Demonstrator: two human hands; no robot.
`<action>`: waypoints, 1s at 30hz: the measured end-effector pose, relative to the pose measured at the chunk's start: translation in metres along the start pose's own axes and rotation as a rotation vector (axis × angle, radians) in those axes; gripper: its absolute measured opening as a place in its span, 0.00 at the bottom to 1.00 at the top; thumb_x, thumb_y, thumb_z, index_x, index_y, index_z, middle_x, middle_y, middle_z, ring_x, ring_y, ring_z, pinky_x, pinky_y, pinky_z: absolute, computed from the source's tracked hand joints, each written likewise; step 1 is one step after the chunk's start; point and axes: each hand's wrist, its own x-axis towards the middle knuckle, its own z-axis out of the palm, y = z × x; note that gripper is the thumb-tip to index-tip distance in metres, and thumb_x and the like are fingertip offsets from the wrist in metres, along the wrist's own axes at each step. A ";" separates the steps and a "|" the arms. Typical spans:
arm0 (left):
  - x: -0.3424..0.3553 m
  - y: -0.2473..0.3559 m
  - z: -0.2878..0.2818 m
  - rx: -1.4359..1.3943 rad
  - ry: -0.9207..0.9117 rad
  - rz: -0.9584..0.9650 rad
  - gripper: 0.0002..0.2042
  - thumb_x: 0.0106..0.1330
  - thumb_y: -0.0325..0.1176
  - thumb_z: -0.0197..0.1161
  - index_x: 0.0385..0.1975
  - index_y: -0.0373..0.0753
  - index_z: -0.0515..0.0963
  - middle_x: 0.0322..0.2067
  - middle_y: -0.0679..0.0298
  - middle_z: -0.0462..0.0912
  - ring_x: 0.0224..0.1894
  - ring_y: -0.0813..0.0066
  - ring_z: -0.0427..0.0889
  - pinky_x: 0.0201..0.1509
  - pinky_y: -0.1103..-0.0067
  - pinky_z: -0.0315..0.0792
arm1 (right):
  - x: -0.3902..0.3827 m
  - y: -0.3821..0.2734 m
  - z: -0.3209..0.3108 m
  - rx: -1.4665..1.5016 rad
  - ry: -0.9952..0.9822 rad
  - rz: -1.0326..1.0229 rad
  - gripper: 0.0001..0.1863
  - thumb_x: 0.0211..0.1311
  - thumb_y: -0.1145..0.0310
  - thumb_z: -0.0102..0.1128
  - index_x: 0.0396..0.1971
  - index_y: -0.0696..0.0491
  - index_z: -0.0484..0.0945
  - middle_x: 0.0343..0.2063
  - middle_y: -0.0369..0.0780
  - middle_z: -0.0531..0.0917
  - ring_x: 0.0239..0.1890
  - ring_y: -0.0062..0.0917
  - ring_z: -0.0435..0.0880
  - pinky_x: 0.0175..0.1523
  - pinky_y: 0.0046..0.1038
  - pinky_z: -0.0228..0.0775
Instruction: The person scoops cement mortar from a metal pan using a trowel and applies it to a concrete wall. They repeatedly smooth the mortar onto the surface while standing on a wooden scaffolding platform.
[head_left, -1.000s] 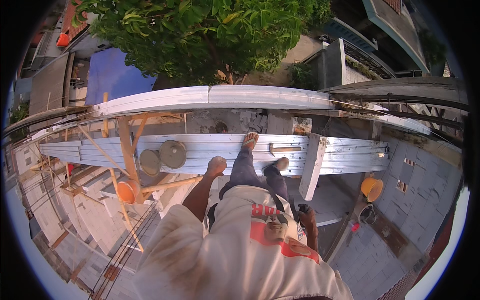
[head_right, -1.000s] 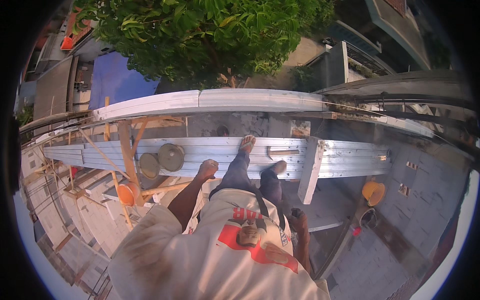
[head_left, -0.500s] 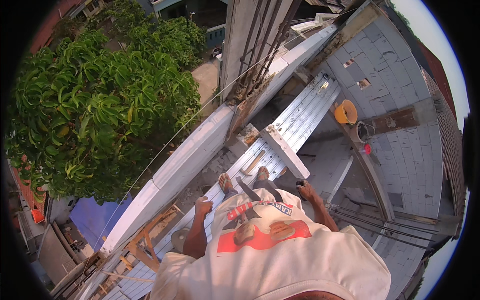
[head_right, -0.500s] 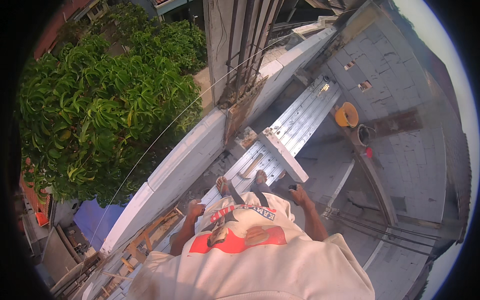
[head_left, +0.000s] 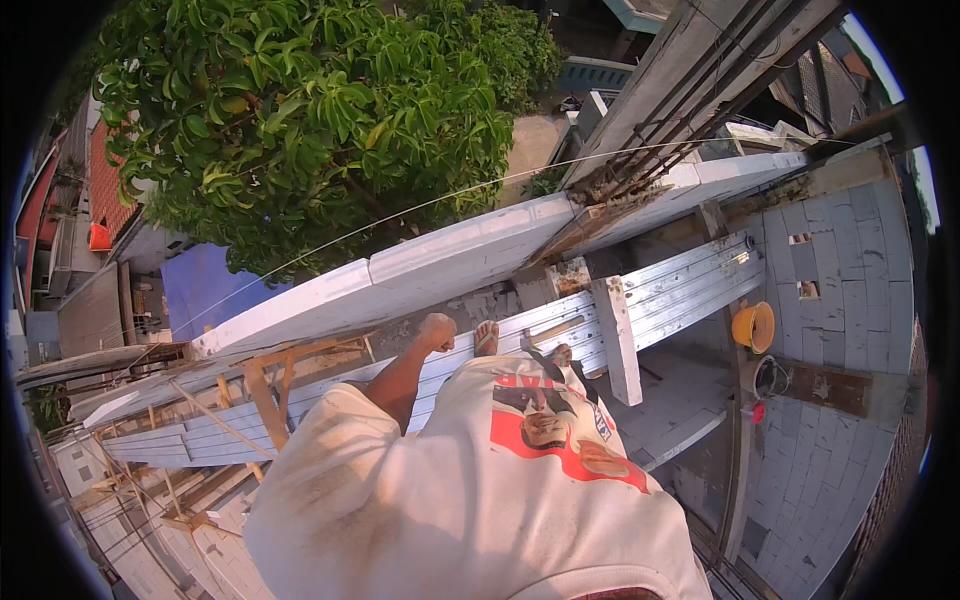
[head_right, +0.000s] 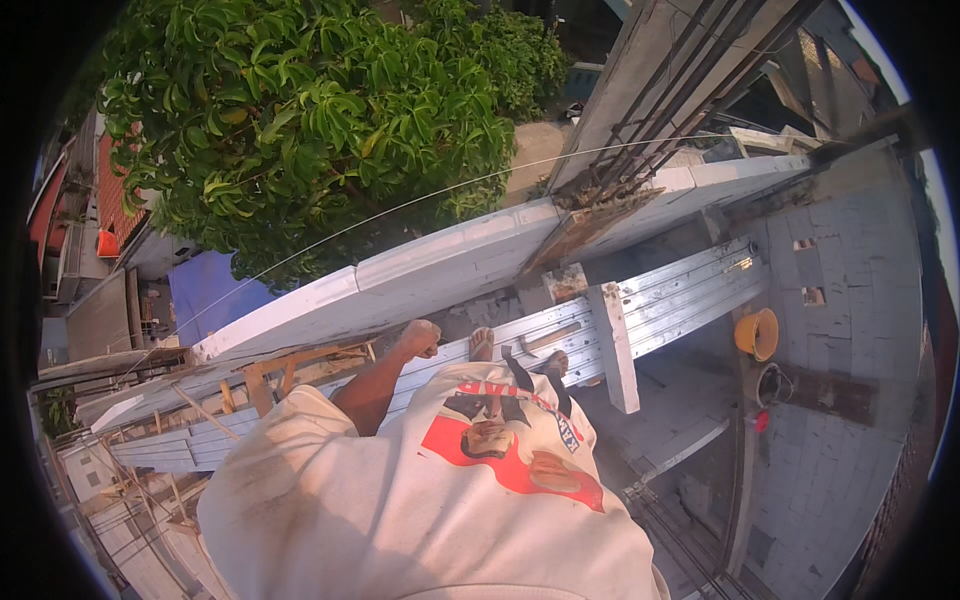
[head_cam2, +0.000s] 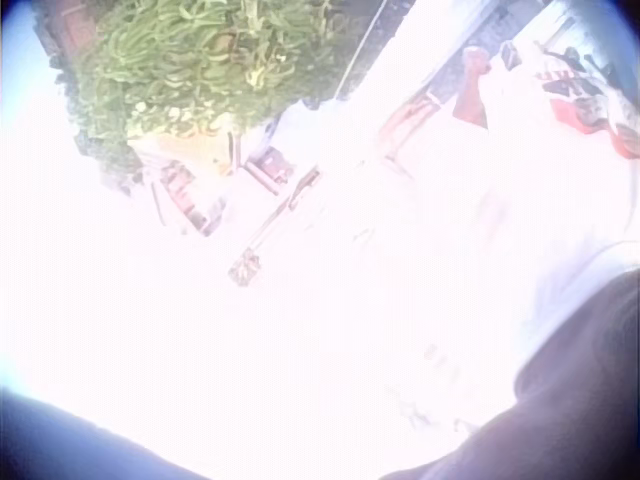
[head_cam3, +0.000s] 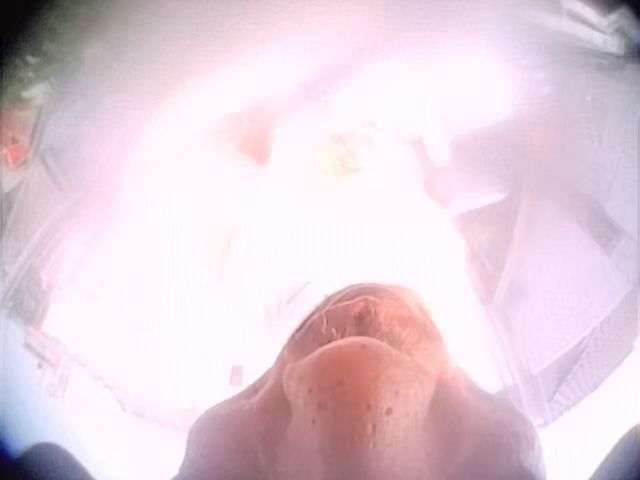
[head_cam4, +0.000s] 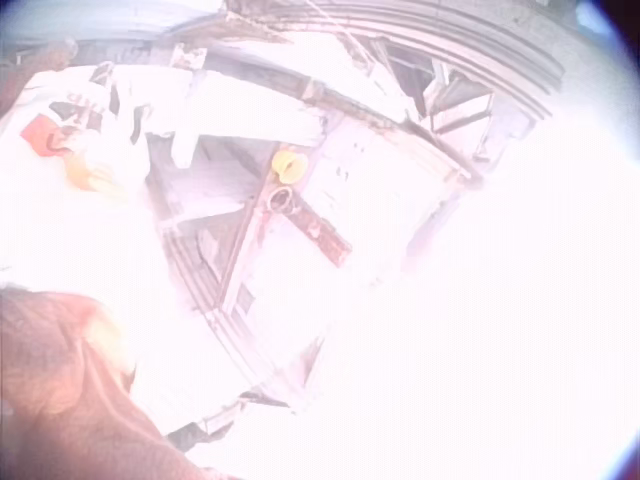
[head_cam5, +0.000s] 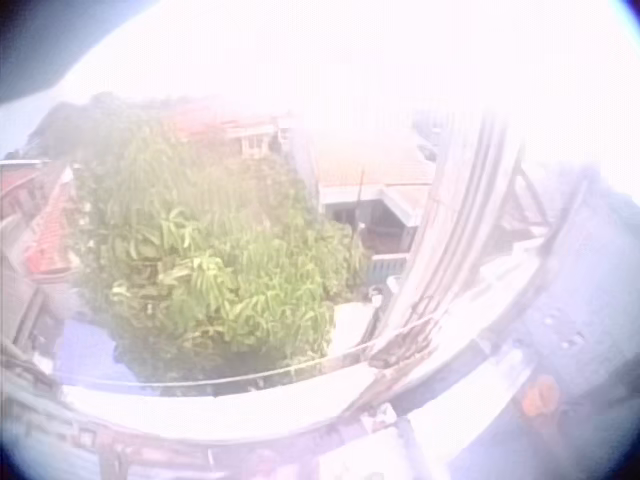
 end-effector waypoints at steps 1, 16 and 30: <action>0.001 -0.017 0.000 0.043 0.027 -0.008 0.04 0.48 0.28 0.62 0.15 0.37 0.79 0.15 0.58 0.79 0.17 0.68 0.83 0.20 0.75 0.77 | 0.007 -0.003 -0.006 0.004 -0.015 -0.014 0.28 0.51 0.59 0.72 0.50 0.59 0.80 0.40 0.46 0.86 0.40 0.28 0.84 0.45 0.33 0.76; 0.007 -0.128 0.048 1.033 -0.163 0.685 0.13 0.57 0.47 0.61 0.26 0.43 0.81 0.26 0.57 0.83 0.30 0.52 0.83 0.34 0.62 0.76 | -0.010 -0.072 -0.068 0.681 0.383 -0.143 0.30 0.46 0.59 0.81 0.45 0.57 0.76 0.24 0.34 0.79 0.21 0.17 0.76 0.22 0.24 0.68; 0.039 0.028 0.008 0.729 -0.247 0.323 0.08 0.61 0.34 0.60 0.35 0.37 0.79 0.27 0.60 0.79 0.23 0.67 0.79 0.28 0.72 0.78 | 0.072 -0.037 -0.095 1.742 0.368 -0.004 0.14 0.64 0.79 0.45 0.49 0.57 0.71 0.35 0.45 0.80 0.31 0.32 0.83 0.34 0.37 0.83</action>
